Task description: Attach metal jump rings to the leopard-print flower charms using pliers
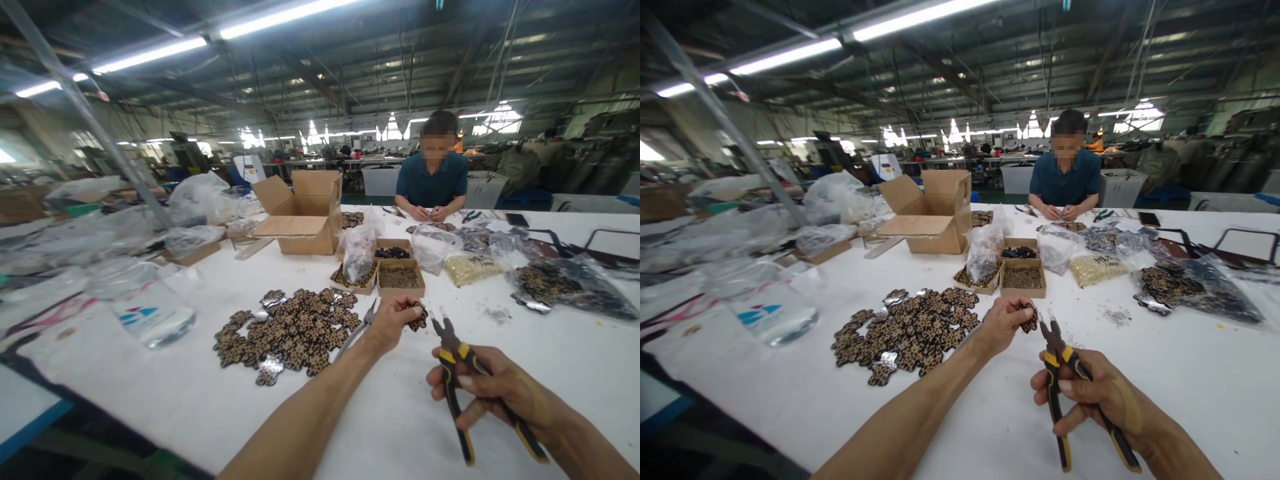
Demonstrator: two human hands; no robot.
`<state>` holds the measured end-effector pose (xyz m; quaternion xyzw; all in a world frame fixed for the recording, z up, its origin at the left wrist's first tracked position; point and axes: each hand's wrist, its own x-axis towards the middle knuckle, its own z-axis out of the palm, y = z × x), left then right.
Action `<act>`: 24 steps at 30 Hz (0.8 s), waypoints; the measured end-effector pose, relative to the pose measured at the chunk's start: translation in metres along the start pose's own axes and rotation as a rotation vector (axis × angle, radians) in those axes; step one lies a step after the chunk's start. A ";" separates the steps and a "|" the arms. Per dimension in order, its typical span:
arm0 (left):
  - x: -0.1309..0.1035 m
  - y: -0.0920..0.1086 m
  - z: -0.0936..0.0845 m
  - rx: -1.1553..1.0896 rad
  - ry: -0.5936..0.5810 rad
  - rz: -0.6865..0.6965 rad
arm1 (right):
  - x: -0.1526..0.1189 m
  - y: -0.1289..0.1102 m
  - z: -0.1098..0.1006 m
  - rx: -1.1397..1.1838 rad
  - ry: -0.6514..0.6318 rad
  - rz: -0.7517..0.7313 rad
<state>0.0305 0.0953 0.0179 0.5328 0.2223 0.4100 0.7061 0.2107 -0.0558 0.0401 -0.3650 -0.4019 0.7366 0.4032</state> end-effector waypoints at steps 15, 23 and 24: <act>-0.001 0.011 -0.002 0.353 -0.148 0.164 | 0.005 0.010 -0.012 0.053 -0.111 0.006; -0.004 0.017 -0.001 0.496 -0.182 0.219 | 0.004 0.007 -0.014 -0.008 -0.108 -0.010; -0.004 0.017 -0.001 0.510 -0.180 0.225 | 0.004 0.007 -0.014 -0.012 -0.103 -0.010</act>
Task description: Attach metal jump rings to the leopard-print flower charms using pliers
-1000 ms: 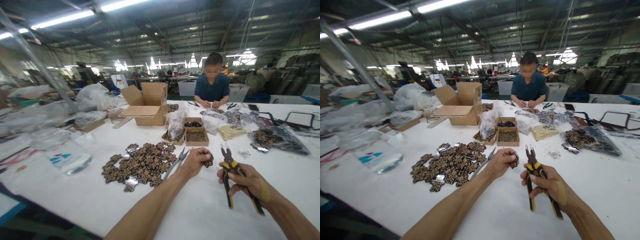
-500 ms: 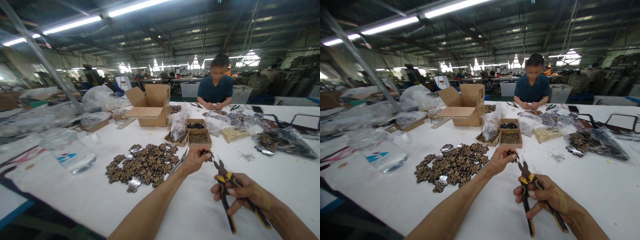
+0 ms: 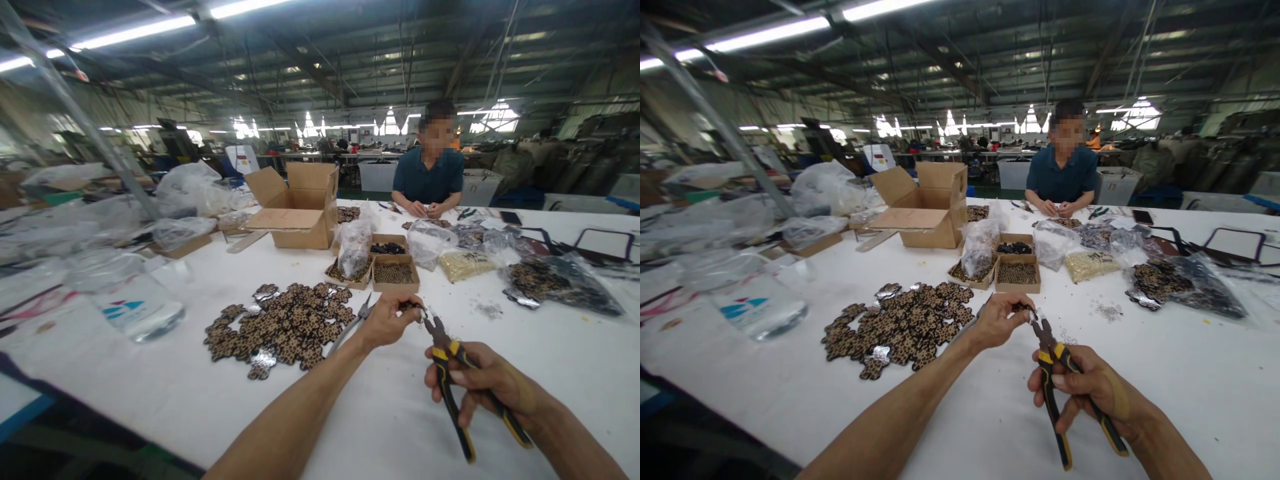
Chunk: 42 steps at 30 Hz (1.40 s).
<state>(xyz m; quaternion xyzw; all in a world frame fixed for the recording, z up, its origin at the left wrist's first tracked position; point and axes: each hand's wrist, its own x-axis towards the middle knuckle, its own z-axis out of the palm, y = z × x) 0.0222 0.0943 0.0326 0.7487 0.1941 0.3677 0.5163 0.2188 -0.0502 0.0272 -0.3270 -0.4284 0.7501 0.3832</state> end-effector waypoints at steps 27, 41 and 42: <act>-0.004 0.013 0.002 0.362 0.062 0.198 | 0.003 0.007 -0.005 0.057 -0.005 0.007; -0.001 0.015 -0.005 0.429 0.050 0.291 | 0.005 0.010 -0.005 0.066 0.007 0.046; -0.001 0.014 -0.005 0.444 0.047 0.300 | 0.005 0.011 -0.005 0.062 0.010 0.048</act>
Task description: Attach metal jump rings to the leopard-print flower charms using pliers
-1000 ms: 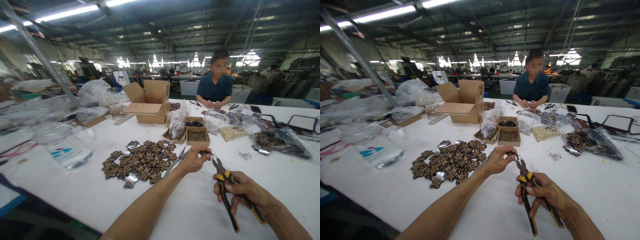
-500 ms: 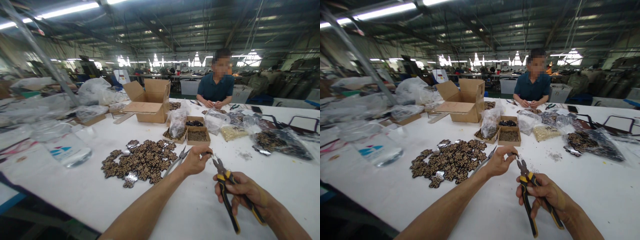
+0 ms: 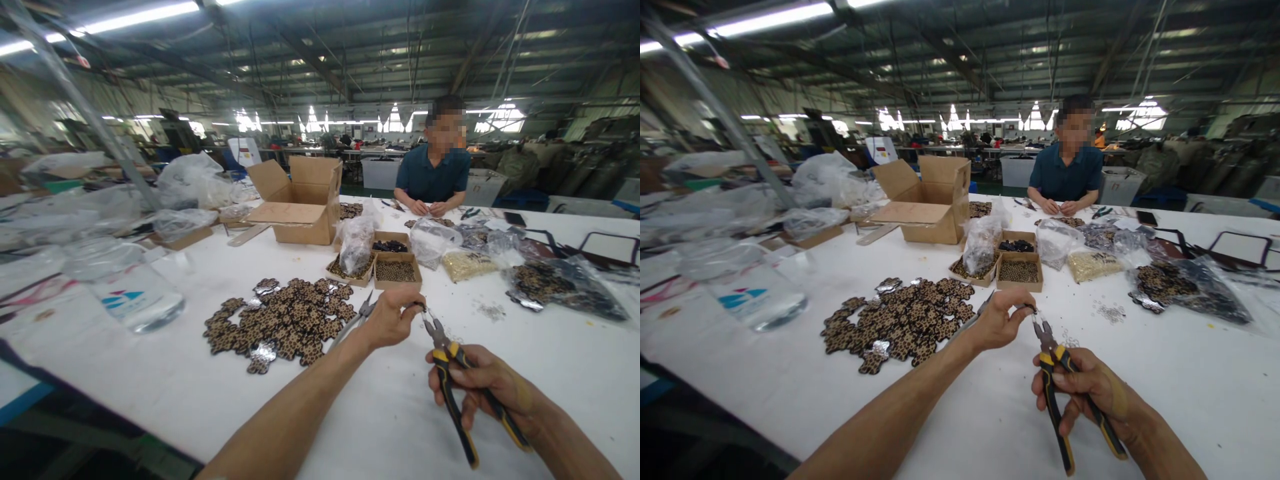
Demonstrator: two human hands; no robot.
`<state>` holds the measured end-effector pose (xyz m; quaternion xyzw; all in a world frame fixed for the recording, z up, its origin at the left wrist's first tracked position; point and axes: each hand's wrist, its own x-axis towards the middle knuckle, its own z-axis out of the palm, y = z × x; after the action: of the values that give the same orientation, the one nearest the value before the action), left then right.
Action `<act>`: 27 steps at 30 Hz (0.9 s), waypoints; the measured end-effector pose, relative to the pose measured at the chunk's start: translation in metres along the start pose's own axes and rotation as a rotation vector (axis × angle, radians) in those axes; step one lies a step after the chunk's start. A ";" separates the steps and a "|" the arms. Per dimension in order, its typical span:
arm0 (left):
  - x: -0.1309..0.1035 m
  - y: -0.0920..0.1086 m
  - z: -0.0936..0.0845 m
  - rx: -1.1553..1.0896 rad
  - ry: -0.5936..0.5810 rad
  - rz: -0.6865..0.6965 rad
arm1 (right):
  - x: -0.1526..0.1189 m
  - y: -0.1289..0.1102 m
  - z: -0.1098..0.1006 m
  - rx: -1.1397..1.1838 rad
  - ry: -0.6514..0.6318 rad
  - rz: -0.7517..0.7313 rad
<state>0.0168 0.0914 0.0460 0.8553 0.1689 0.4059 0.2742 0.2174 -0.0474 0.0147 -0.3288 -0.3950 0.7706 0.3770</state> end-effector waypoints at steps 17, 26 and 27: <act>0.000 -0.005 -0.001 0.263 -0.099 0.200 | 0.000 0.000 -0.001 0.003 -0.005 0.007; -0.002 -0.005 -0.001 0.468 -0.133 0.274 | 0.001 0.002 -0.003 0.029 -0.017 0.003; -0.002 -0.005 -0.001 0.484 -0.138 0.281 | 0.000 0.002 -0.004 0.033 -0.019 0.003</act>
<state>0.0147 0.0943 0.0421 0.9365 0.1216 0.3286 0.0142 0.2197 -0.0470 0.0110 -0.3156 -0.3853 0.7806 0.3776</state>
